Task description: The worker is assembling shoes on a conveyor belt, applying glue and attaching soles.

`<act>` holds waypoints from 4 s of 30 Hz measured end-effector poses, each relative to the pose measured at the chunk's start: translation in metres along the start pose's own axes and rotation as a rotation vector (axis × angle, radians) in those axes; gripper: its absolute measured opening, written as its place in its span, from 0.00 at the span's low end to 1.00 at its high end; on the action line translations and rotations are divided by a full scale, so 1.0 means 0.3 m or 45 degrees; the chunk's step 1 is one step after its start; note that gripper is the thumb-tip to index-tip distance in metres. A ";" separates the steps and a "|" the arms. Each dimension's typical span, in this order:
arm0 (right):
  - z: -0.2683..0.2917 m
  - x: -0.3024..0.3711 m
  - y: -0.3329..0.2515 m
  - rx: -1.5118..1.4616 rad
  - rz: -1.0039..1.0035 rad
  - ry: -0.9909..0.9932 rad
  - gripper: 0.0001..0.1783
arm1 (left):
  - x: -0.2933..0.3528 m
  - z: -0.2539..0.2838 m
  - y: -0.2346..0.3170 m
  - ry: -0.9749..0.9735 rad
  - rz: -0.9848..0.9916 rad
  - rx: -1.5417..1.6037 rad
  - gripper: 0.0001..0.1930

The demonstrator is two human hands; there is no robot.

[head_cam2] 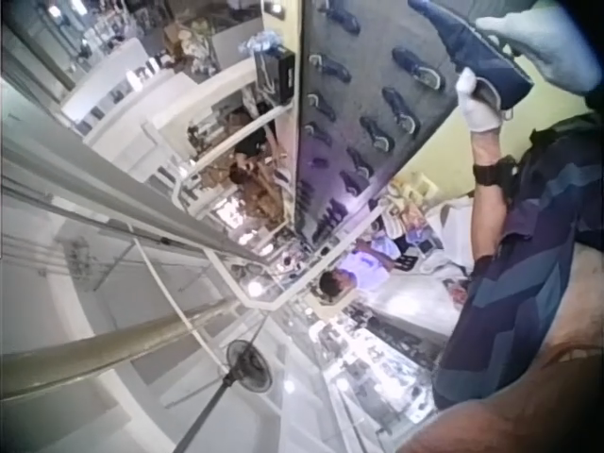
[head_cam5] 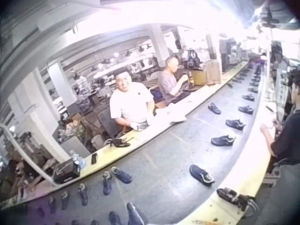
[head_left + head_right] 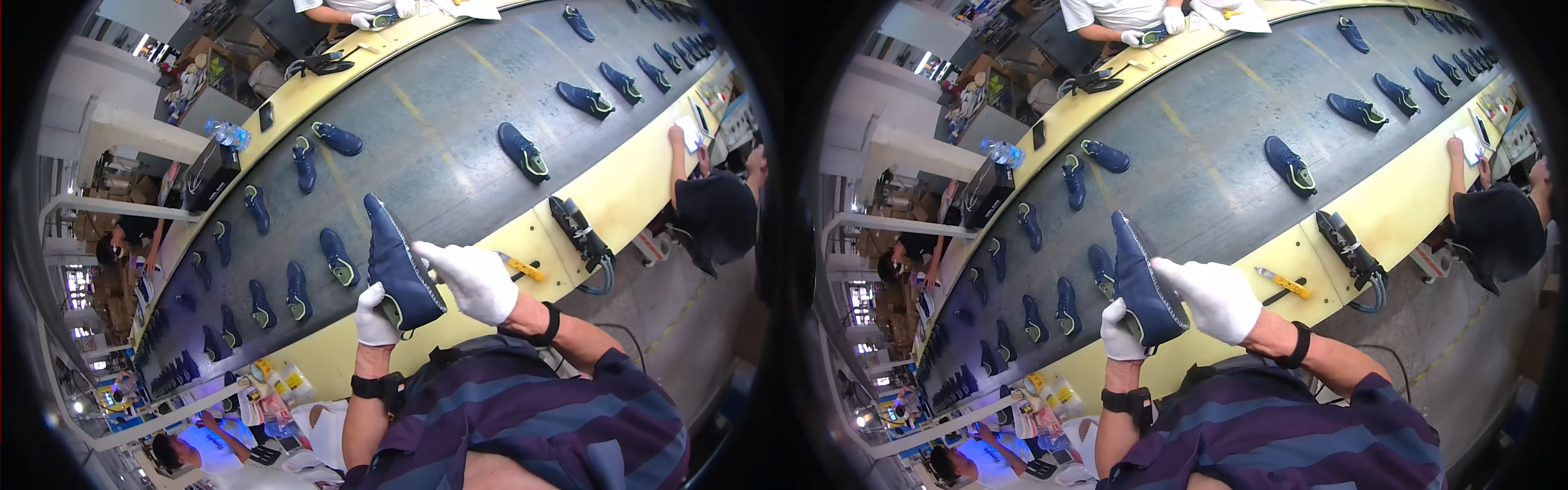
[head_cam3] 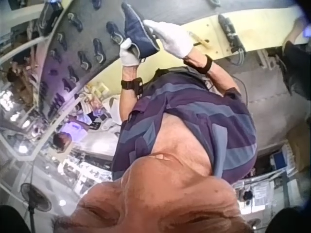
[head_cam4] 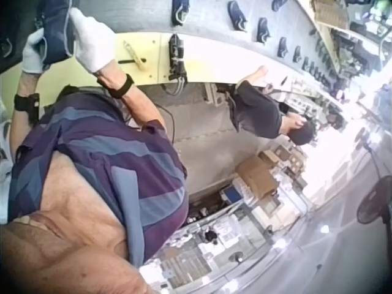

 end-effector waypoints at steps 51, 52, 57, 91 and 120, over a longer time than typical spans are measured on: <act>-0.090 -0.057 0.083 -0.463 -0.067 0.192 0.13 | 0.006 -0.062 0.103 0.291 -0.207 -0.462 0.26; -0.089 -0.060 0.082 -0.449 -0.069 0.194 0.12 | 0.005 -0.062 0.104 0.291 -0.204 -0.452 0.26; -0.094 -0.062 0.079 -0.448 -0.070 0.196 0.12 | 0.006 -0.039 0.110 0.294 -0.204 -0.478 0.27; -0.083 0.030 -0.082 -0.860 -0.251 -0.111 0.10 | 0.092 0.029 0.044 -0.130 -0.099 0.296 0.43; -0.136 0.091 -0.018 -0.682 -0.267 -0.192 0.09 | 0.177 0.043 0.079 -0.106 0.023 -0.129 0.51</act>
Point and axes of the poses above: each hand's wrist, its own x-axis away from the middle knuckle, its own z-axis out of the back of the hand, y = z × x, the point moved 10 cm from there along -x, towards the middle knuckle, and after that the axes turned 10 degrees about x, right-handed, at the moved point
